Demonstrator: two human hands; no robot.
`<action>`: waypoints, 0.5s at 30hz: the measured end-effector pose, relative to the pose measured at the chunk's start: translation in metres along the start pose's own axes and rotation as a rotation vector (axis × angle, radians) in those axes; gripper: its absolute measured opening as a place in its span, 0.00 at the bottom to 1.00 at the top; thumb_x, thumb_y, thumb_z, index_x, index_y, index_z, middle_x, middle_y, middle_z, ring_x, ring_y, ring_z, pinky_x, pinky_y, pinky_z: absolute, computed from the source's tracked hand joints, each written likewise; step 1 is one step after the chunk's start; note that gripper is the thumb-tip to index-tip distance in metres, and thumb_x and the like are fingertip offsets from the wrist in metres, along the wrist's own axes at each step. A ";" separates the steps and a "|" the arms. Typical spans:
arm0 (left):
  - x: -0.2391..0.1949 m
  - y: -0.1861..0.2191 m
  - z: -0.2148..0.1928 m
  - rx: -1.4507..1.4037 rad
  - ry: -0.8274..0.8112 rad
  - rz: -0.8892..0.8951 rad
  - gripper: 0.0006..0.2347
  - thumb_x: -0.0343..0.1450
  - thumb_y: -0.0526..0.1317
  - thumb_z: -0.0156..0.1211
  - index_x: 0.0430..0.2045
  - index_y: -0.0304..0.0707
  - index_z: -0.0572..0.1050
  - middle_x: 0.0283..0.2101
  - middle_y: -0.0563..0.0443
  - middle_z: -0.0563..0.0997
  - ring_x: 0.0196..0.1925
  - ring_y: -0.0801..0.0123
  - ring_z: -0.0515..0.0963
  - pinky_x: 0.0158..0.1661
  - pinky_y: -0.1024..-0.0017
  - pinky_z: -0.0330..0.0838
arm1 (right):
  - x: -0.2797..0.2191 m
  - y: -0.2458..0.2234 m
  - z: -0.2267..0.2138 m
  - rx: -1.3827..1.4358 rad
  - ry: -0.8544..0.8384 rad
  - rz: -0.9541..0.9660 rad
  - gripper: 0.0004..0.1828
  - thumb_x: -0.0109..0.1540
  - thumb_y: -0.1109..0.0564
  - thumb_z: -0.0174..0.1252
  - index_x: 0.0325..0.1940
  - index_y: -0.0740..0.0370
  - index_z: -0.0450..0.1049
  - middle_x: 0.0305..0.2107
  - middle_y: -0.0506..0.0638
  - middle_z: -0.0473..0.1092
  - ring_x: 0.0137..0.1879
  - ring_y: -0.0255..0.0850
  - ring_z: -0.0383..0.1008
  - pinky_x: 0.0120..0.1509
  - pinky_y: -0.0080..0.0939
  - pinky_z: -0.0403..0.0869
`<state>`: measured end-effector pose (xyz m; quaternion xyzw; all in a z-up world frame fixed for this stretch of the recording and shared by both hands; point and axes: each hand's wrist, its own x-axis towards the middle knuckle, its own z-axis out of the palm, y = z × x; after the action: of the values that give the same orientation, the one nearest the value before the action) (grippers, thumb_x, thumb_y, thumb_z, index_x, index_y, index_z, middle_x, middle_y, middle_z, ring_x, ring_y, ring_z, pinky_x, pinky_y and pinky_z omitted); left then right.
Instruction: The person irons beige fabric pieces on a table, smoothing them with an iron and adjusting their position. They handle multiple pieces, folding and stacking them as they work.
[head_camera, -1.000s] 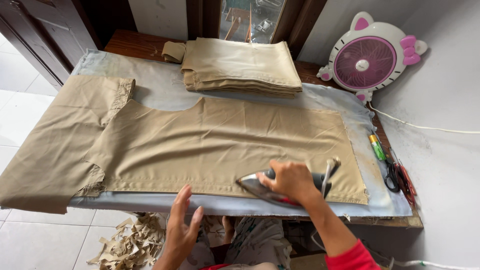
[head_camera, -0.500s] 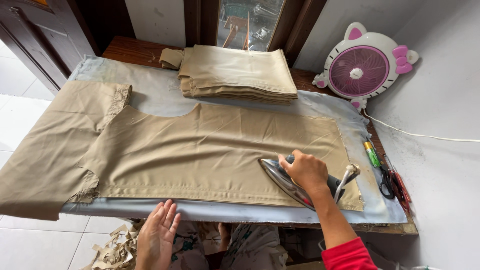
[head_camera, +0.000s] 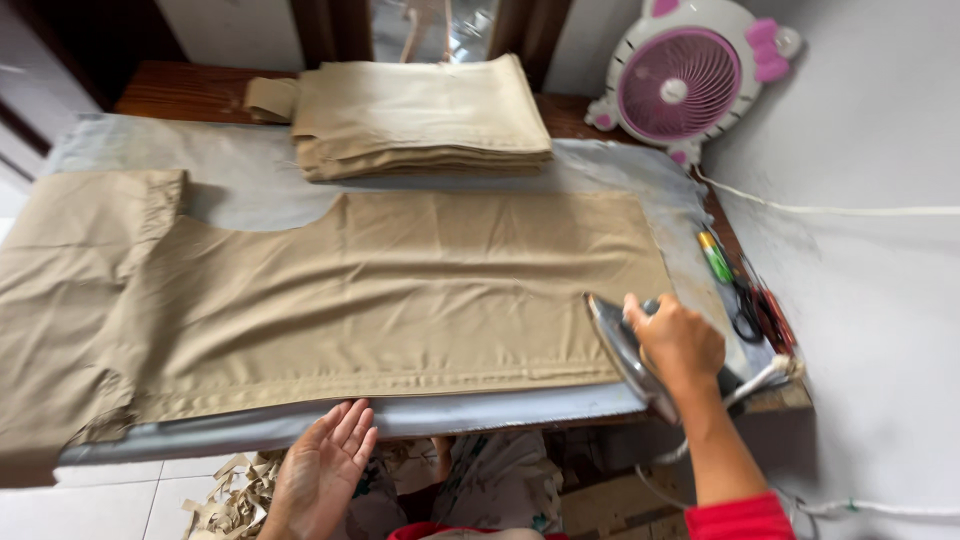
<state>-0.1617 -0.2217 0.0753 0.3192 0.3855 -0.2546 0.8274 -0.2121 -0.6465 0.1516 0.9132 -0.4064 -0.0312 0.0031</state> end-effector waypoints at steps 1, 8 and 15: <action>0.003 -0.003 -0.001 0.001 -0.023 -0.024 0.13 0.72 0.38 0.50 0.50 0.36 0.67 0.70 0.35 0.72 0.72 0.53 0.70 0.67 0.60 0.64 | 0.013 0.014 0.004 0.013 0.057 0.057 0.36 0.65 0.25 0.43 0.43 0.59 0.80 0.37 0.63 0.79 0.45 0.65 0.79 0.43 0.62 0.74; -0.028 -0.015 0.048 0.119 0.010 -0.103 0.20 0.72 0.38 0.46 0.59 0.28 0.63 0.71 0.33 0.69 0.73 0.51 0.68 0.69 0.61 0.63 | 0.097 0.084 0.023 -0.034 0.141 0.116 0.39 0.68 0.27 0.43 0.42 0.65 0.80 0.35 0.64 0.79 0.43 0.65 0.80 0.40 0.62 0.75; -0.032 -0.027 0.053 0.137 0.030 -0.117 0.16 0.72 0.38 0.48 0.53 0.34 0.66 0.71 0.35 0.71 0.73 0.53 0.69 0.69 0.62 0.63 | 0.140 0.097 0.044 0.136 0.855 -0.337 0.25 0.68 0.36 0.61 0.47 0.62 0.71 0.38 0.59 0.72 0.42 0.56 0.72 0.40 0.55 0.70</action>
<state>-0.1727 -0.2728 0.1182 0.3558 0.3977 -0.3234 0.7814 -0.1932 -0.8143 0.1036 0.8955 -0.2158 0.3747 0.1053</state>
